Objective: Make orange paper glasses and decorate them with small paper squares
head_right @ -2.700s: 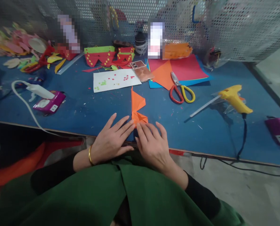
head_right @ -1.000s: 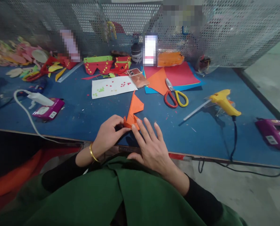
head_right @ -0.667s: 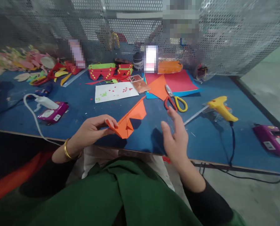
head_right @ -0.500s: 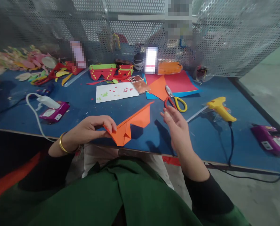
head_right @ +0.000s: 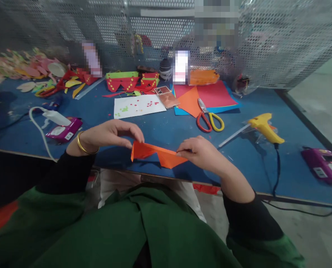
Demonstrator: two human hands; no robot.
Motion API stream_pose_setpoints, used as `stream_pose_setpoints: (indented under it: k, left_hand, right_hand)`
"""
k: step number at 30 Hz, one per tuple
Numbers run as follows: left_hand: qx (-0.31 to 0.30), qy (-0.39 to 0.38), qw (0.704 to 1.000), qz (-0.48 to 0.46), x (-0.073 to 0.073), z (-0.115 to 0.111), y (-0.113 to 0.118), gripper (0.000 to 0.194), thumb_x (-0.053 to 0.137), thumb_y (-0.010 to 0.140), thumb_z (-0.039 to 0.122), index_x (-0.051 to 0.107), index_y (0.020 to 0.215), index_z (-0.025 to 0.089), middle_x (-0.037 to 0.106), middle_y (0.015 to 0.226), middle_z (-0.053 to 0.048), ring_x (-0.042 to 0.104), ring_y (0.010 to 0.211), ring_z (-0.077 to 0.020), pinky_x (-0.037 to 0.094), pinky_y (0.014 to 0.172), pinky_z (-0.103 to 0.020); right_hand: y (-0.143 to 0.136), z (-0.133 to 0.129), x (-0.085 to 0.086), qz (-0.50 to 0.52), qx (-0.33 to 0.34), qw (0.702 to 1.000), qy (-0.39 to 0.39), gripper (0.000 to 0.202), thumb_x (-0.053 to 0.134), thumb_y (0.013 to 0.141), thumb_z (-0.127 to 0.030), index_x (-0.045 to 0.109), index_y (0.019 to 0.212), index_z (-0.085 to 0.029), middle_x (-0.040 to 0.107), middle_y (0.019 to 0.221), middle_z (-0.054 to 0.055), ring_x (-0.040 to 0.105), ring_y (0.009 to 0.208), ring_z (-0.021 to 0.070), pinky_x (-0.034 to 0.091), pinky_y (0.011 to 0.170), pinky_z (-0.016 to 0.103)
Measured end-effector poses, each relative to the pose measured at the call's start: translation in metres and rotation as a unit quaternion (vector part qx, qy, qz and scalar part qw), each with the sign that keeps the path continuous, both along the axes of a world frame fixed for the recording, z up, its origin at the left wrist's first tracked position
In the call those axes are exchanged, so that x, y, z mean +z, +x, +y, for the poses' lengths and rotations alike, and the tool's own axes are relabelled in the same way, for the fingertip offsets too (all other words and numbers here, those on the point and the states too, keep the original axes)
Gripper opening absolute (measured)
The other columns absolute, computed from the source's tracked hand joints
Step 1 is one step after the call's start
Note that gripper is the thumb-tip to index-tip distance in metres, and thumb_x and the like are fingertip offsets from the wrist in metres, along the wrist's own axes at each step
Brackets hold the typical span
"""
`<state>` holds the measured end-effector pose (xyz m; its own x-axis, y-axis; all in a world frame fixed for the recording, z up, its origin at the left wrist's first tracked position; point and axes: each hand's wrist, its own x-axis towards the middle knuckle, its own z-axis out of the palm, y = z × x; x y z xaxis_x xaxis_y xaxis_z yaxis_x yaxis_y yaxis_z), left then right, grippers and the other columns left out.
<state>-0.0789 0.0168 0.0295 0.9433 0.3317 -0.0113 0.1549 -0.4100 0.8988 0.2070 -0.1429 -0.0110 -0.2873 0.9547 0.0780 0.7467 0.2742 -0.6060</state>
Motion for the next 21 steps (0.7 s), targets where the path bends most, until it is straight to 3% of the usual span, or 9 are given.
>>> stream_pose_setpoints:
  k: [3,5,7,9,12,14,18,21]
  left_hand:
    - [0.208,0.038,0.975,-0.066,-0.012,0.005,0.005,0.027,0.076,0.079,0.029,0.074,0.104,0.020,0.077,0.107,-0.009,0.072,0.098,-0.0216,0.058,0.088,-0.037]
    - [0.385,0.109,0.909,-0.118,-0.021,-0.004,0.009,0.017,0.071,0.082,0.021,0.073,0.098,0.016,0.077,0.102,-0.009,0.072,0.092,-0.0186,0.057,0.087,-0.034]
    - [0.489,0.209,0.834,-0.146,-0.029,-0.024,0.014,0.010,0.068,0.086,0.019,0.072,0.095,0.016,0.076,0.096,-0.007,0.070,0.086,-0.0169,0.056,0.081,-0.032]
    - [0.459,0.306,0.819,-0.160,-0.035,-0.051,0.018,0.005,0.066,0.091,0.019,0.070,0.091,0.017,0.075,0.092,-0.005,0.069,0.085,-0.0157,0.055,0.081,-0.030]
    - [0.262,0.404,0.860,-0.166,-0.046,-0.088,0.026,0.006,0.067,0.092,0.020,0.069,0.097,0.019,0.075,0.102,-0.006,0.068,0.097,-0.0185,0.054,0.088,-0.033]
    - [0.188,0.469,0.853,-0.128,-0.052,-0.100,0.031,0.018,0.068,0.093,0.025,0.068,0.108,0.017,0.075,0.110,-0.008,0.067,0.104,-0.0225,0.053,0.091,-0.036]
    - [0.161,0.570,0.801,-0.084,-0.062,-0.101,0.039,0.014,0.058,0.098,0.022,0.068,0.108,0.017,0.076,0.109,-0.006,0.068,0.101,-0.0221,0.050,0.086,-0.035]
    - [0.163,0.613,0.767,-0.096,-0.065,-0.097,0.041,0.017,0.053,0.099,0.014,0.069,0.101,0.019,0.078,0.103,-0.003,0.069,0.094,-0.0184,0.048,0.081,-0.033]
  right_hand:
    - [-0.002,-0.005,-0.001,0.083,-0.079,0.988,-0.102,0.033,0.061,0.089,-0.049,0.073,0.080,-0.020,0.067,0.071,0.000,0.057,0.064,0.0138,0.042,0.060,0.026]
    - [-0.007,-0.008,-0.003,0.148,-0.143,0.968,-0.143,0.038,0.064,0.084,-0.055,0.072,0.076,-0.018,0.061,0.064,-0.001,0.051,0.058,0.0117,0.039,0.054,0.025]
    - [-0.014,-0.009,-0.007,0.225,-0.210,0.937,-0.166,0.043,0.069,0.077,-0.060,0.071,0.073,-0.017,0.054,0.056,-0.002,0.043,0.050,0.0092,0.033,0.047,0.023]
    - [-0.023,-0.009,-0.011,0.298,-0.265,0.900,-0.177,0.045,0.075,0.069,-0.062,0.069,0.071,-0.017,0.048,0.050,-0.005,0.036,0.044,0.0073,0.029,0.042,0.022]
    - [-0.038,-0.008,-0.015,0.366,-0.302,0.861,-0.182,0.045,0.080,0.063,-0.060,0.068,0.070,-0.017,0.050,0.048,-0.005,0.038,0.040,0.0066,0.029,0.040,0.021]
    - [-0.047,-0.008,-0.016,0.390,-0.312,0.848,-0.177,0.044,0.080,0.062,-0.059,0.067,0.068,-0.018,0.050,0.048,-0.005,0.040,0.039,0.0066,0.031,0.039,0.021]
    - [-0.059,-0.010,-0.017,0.413,-0.324,0.835,-0.163,0.040,0.080,0.064,-0.055,0.064,0.064,-0.018,0.049,0.045,-0.005,0.039,0.038,0.0067,0.033,0.037,0.021]
    - [-0.061,-0.015,-0.019,0.385,-0.318,0.854,-0.146,0.038,0.075,0.073,-0.054,0.065,0.066,-0.018,0.052,0.046,-0.004,0.045,0.040,0.0086,0.039,0.042,0.022]
